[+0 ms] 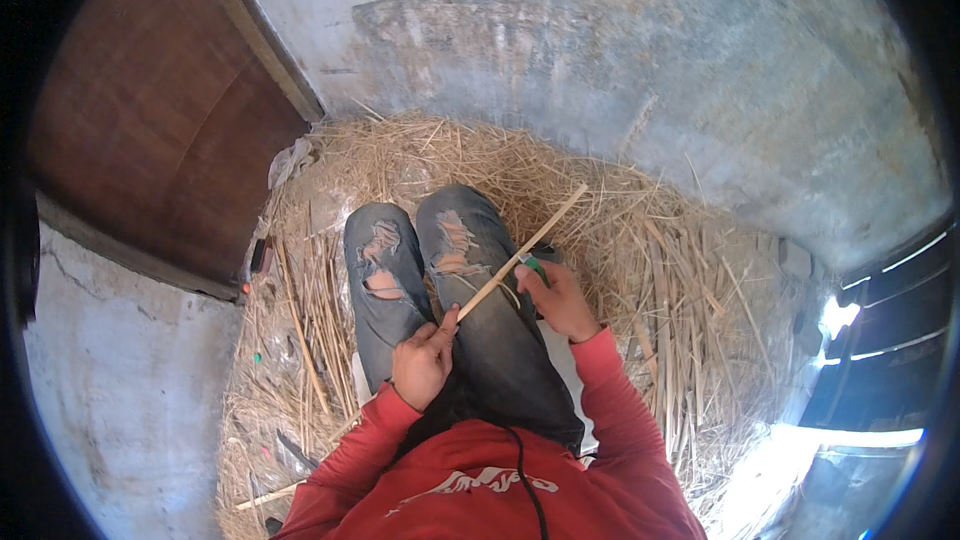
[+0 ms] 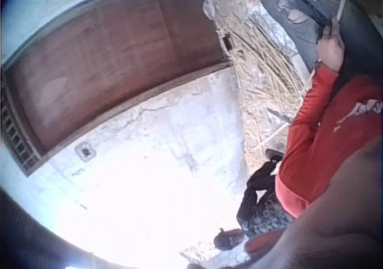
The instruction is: The person uses a green-handled tool to peel and sharpen the end of a thin wooden stick by hand while sitting in a workspace.
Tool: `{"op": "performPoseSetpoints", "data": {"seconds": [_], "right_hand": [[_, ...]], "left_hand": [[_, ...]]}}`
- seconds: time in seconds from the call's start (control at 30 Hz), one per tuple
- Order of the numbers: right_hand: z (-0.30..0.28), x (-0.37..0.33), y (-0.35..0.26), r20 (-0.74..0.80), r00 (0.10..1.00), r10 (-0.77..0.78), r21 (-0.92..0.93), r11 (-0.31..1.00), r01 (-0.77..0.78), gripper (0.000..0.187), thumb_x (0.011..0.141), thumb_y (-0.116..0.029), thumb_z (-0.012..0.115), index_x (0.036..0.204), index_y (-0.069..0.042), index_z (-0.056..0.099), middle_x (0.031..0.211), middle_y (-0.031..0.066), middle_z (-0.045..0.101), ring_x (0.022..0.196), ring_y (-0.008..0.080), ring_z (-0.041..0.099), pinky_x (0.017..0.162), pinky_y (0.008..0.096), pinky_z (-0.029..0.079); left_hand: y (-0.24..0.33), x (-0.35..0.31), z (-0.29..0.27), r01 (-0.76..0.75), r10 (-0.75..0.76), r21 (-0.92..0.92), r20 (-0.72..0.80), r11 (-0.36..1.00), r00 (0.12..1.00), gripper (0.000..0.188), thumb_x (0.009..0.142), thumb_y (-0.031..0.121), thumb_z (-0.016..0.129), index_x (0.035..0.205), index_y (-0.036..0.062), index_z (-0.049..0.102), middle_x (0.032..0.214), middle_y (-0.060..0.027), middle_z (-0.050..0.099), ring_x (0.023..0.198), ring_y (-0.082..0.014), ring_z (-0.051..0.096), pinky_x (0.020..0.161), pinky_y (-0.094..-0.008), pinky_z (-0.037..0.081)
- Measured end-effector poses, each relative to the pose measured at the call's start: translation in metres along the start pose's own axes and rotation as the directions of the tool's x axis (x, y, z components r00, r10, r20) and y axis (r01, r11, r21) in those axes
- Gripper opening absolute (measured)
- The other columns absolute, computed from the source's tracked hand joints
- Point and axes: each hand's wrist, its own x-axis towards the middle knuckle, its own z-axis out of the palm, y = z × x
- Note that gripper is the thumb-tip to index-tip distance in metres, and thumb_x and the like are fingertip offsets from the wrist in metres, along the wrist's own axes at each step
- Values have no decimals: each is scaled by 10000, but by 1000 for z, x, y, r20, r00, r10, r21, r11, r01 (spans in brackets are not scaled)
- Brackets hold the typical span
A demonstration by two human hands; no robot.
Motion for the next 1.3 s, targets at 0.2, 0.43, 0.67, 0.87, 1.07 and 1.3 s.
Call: {"op": "performPoseSetpoints", "data": {"seconds": [0.2, 0.43, 0.67, 0.87, 1.07, 1.3], "right_hand": [[22, -7, -27, -59, 933, -355, -438, 849, 295, 206, 908, -197, 746, 807, -25, 692, 599, 18, 563, 530, 131, 485, 516, 306, 372], [19, -19, -38, 562, 806, -186, -188, 920, 344, 171, 891, -205, 766, 878, -40, 728, 648, 59, 637, 571, 169, 544, 592, 334, 448], [2, -22, -29, -194, 968, -157, -109, 985, 138, 279, 1004, -270, 616, 982, 0, 679, 696, 113, 555, 625, 158, 494, 617, 352, 434], [13, -30, -34, -151, 945, -292, -548, 820, 166, 360, 1030, -337, 563, 909, -3, 623, 682, 204, 591, 623, 380, 588, 591, 441, 449], [30, -20, -11, -36, 981, -190, -676, 727, 116, 375, 1008, -354, 591, 862, -9, 607, 712, 277, 576, 696, 454, 600, 608, 494, 451], [-109, 35, 58, -541, 802, -255, -616, 769, -171, 552, 1052, -467, 458, 937, 39, 646, 745, 253, 608, 718, 423, 591, 684, 502, 447]], "left_hand": [[1, -5, 6, -19, 22, 131, -16, 991, 1000, 576, 828, 51, 622, 1375, 230, 632, 840, -69, 638, 576, -298, 652, 529, -445, 542], [9, 6, 1, 46, -46, 47, -4, 998, 999, 487, 860, 70, 631, 1326, 206, 671, 781, -83, 637, 594, -308, 656, 549, -448, 537], [15, 8, -16, 177, -185, -216, -15, 960, 983, 255, 946, 219, 674, 1179, 149, 749, 742, -112, 667, 625, -320, 660, 567, -417, 504], [13, 8, -20, 210, -216, -193, -14, 958, 976, 226, 945, 237, 681, 1120, 118, 759, 762, -129, 675, 658, -339, 666, 590, -433, 508], [17, 11, -22, 210, -212, -160, 1, 965, 977, 206, 933, 231, 692, 1072, 94, 757, 765, -153, 674, 674, -361, 667, 599, -455, 509], [-6, -15, -40, 195, -189, -202, 49, 960, 981, 225, 944, 215, 693, 1036, 19, 754, 750, -197, 681, 615, -325, 668, 573, -416, 500]]}}
